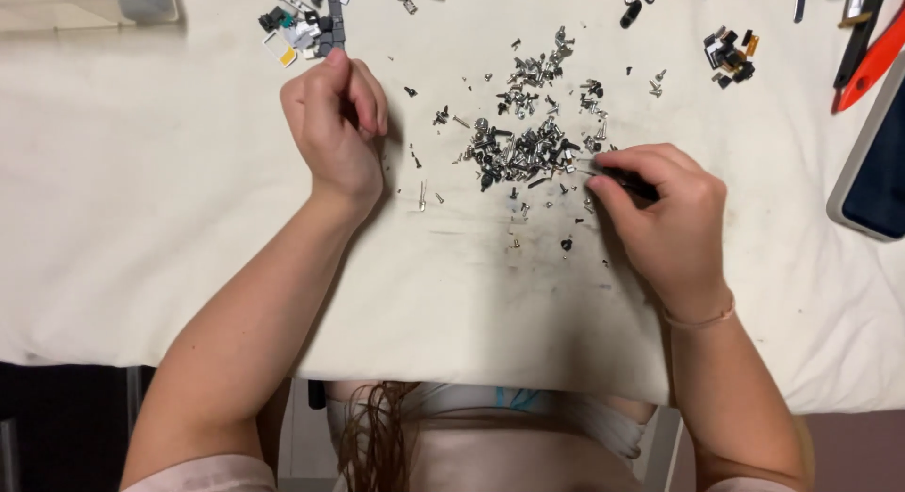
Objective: The person uses tweezers to pick up and sort small screws and fasteners on a white tablecloth. They occasionally use their fingers to move the pile or inspect individual pieces. The task involves organizing the hardware into smaller groups.
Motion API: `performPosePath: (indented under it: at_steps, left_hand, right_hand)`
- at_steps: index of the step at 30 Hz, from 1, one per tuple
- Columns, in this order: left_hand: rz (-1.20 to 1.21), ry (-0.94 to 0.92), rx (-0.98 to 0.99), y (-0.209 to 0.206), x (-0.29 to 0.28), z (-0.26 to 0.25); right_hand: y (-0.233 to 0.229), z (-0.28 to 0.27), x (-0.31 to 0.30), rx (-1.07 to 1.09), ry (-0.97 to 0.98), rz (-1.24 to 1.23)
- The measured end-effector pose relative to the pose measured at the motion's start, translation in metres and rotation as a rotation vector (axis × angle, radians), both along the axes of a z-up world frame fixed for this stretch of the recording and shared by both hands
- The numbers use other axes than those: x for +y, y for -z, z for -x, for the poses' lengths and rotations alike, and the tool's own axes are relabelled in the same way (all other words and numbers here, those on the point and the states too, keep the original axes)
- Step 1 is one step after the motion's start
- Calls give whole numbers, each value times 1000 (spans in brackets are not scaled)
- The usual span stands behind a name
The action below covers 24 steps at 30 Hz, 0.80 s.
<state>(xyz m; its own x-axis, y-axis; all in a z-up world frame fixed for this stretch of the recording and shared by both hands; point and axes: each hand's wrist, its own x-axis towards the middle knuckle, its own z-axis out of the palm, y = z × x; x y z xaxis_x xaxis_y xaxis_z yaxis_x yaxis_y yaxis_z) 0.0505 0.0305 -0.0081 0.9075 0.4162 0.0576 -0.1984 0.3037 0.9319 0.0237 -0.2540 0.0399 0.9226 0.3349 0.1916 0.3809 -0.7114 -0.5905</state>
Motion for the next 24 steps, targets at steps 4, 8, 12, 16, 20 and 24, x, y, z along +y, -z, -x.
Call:
performPosePath:
  at_steps: [4,8,12,16,20,24]
  left_hand:
    - [-18,13,21,-1,0,1]
    - [-28,11,17,1,0,-1]
    - [-21,16,27,1,1,1]
    - [-30,18,31,1,2,1]
    - [-49,42,6,1,0,2]
    - [-98,59,20,1,1,2]
  right_hand:
    - [9,3,-1,35,66,89]
    - [15,2,-1,-3,37,106]
    - [16,3,2,-15,23,90]
    - [16,3,3,-38,18,67]
    - [15,3,1,-23,19,23]
    - [9,4,4,-3,26,-70]
